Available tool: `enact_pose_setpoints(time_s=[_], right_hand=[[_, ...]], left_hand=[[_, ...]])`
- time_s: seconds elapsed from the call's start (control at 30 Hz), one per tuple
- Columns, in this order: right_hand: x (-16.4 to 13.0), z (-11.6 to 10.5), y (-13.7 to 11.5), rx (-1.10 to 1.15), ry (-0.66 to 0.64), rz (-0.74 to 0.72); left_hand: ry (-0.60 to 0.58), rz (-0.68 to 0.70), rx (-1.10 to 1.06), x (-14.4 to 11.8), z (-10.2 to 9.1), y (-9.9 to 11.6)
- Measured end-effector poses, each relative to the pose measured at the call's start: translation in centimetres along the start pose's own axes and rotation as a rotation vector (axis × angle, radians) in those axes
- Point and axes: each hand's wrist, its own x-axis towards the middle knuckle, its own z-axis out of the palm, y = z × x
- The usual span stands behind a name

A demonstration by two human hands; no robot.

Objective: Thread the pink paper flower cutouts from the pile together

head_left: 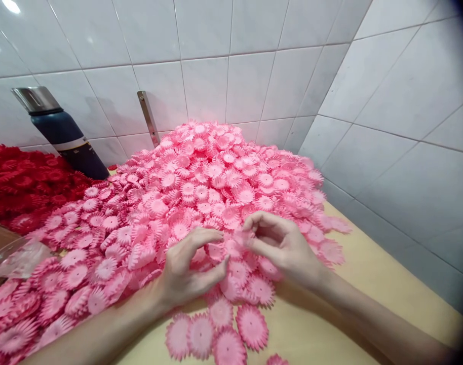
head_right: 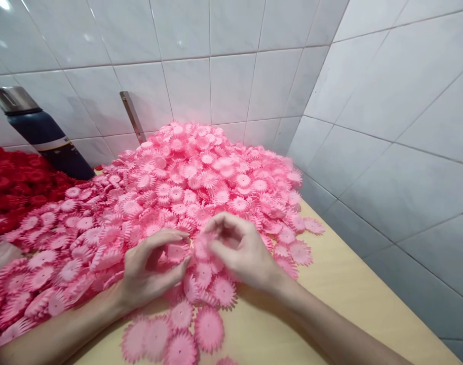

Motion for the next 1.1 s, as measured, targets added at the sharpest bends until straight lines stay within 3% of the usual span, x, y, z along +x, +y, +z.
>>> enact_pose_setpoints(time_s=[0.13,0.2,0.33,0.57,0.73,0.93,1.03,1.1], right_hand=[[0.6,-0.8,0.0,0.059,0.297,-0.016],[0.9,-1.1,0.0,0.044,0.36,-0.042],[0.8,-0.9,0.1,0.021,0.295,-0.036],[0.3,-0.4,0.0,-0.034,0.196,-0.045],[0.2,-0.6,-0.6,-0.056,0.149,0.04],[0.5,-0.4,-2.5,-0.122,0.083,-0.007],[1.4,-0.3,-3.7,-0.143,-0.015,0.022],[2.3,-0.4,-4.7,-0.173,-0.151,0.04]], left_hand=[[-0.063,-0.206,-0.027,-0.4,-0.1,-0.2],[-0.075,-0.251,-0.109,-0.7,0.1,-0.4],[-0.057,-0.22,-0.235,-1.0,0.3,-0.8],[-0.09,-0.248,-0.264,-0.9,0.2,-0.8],[-0.077,-0.338,-0.165,-0.3,0.1,-0.4],[0.028,-0.442,-0.153,0.3,0.0,-0.3],[0.046,-0.456,-0.117,0.6,-0.1,-0.3],[0.055,-0.429,-0.129,0.6,-0.1,-0.4]])
